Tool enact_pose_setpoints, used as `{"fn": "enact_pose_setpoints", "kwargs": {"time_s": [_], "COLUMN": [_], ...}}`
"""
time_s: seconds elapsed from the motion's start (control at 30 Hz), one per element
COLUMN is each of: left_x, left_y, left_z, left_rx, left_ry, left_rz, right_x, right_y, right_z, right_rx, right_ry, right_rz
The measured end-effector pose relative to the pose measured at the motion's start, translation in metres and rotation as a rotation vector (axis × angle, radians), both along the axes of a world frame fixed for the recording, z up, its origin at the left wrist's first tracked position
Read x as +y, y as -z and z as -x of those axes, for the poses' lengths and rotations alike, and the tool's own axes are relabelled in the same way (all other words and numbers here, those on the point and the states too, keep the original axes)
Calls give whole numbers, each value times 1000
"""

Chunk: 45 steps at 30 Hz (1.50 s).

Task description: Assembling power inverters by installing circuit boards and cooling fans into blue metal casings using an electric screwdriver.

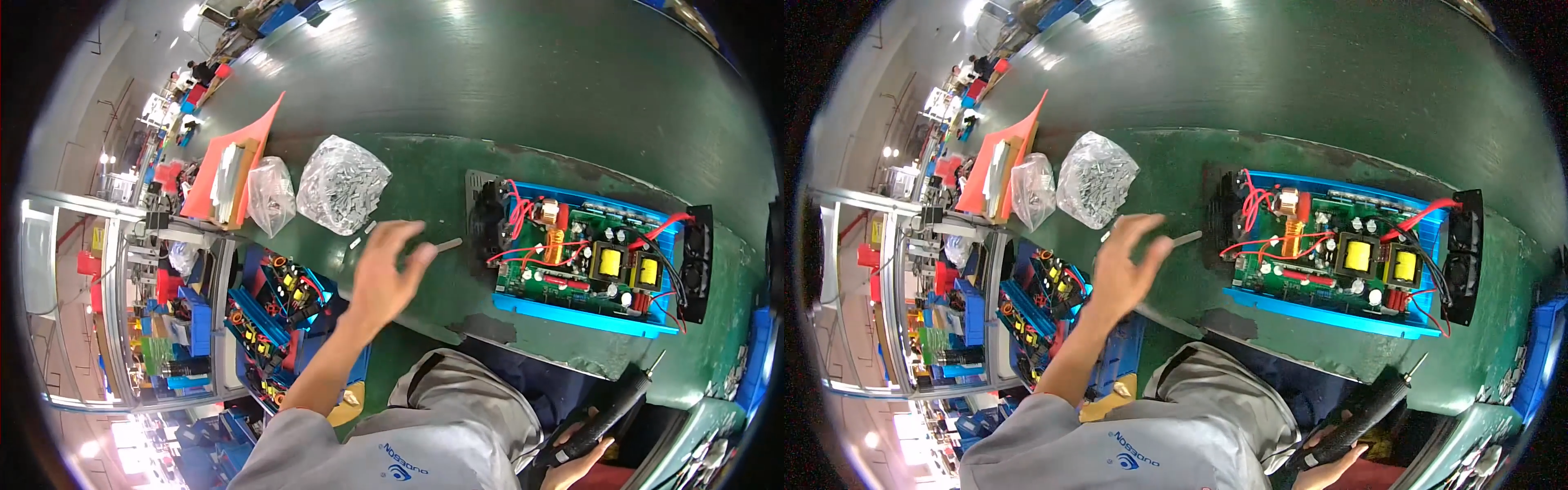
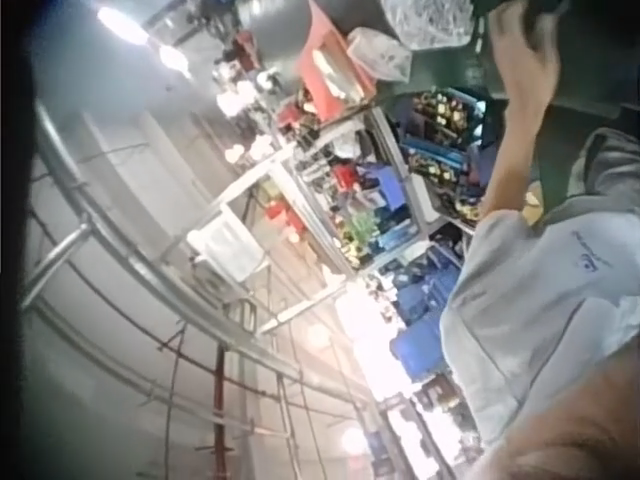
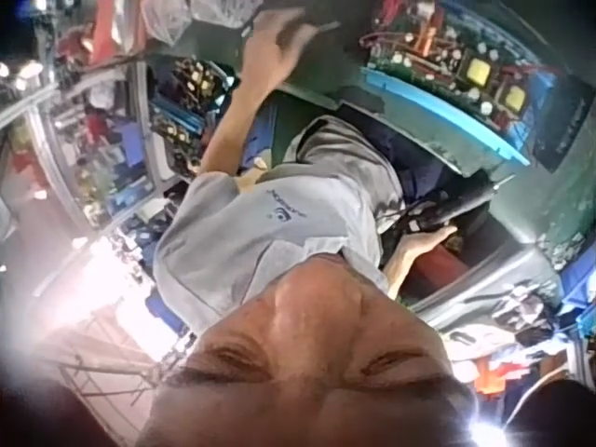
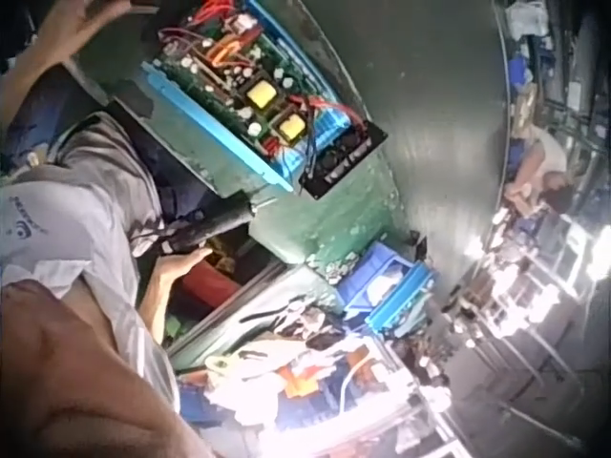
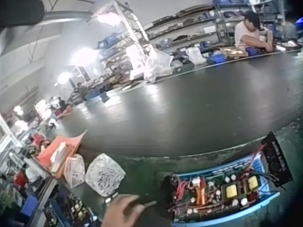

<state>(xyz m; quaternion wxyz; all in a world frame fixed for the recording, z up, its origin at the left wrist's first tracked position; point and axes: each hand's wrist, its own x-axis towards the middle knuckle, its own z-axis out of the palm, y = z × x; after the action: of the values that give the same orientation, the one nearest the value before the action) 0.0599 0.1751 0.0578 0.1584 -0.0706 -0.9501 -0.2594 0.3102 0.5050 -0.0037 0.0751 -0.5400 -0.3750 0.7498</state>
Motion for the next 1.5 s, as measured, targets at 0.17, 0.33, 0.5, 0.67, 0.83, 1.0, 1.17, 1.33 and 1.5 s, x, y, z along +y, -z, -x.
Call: {"fn": "enact_pose_setpoints", "kwargs": {"time_s": [0.17,0.33,0.5,0.67,0.83,1.0,1.17,1.33,1.5], "left_x": [-84,-92,-64,68,132,152,161,172,169], "left_y": [14,21,5,-39,-44,-41,-36,-34,-36], "left_z": [1,10,31,34,21,20,24,28,45], "left_rx": [7,-11,-130,-126,-432,-376,-11,204,-12], "left_ry": [-274,-237,-90,159,504,484,772,816,869], "left_rz": [158,412,1,-198,-237,-108,238,478,396], "right_x": [-20,-23,-33,-29,-27,-26,-24,-21,-18], "right_y": [-2,13,9,-10,-16,-12,-12,-6,-13], "right_z": [7,8,0,16,21,21,25,26,30], "right_rx": [199,123,204,265,263,295,312,362,352], "right_ry": [-31,-149,-646,-838,-834,-826,-826,-821,-839], "right_rz": [-124,0,-170,-372,-316,-253,-250,-300,-310]}}
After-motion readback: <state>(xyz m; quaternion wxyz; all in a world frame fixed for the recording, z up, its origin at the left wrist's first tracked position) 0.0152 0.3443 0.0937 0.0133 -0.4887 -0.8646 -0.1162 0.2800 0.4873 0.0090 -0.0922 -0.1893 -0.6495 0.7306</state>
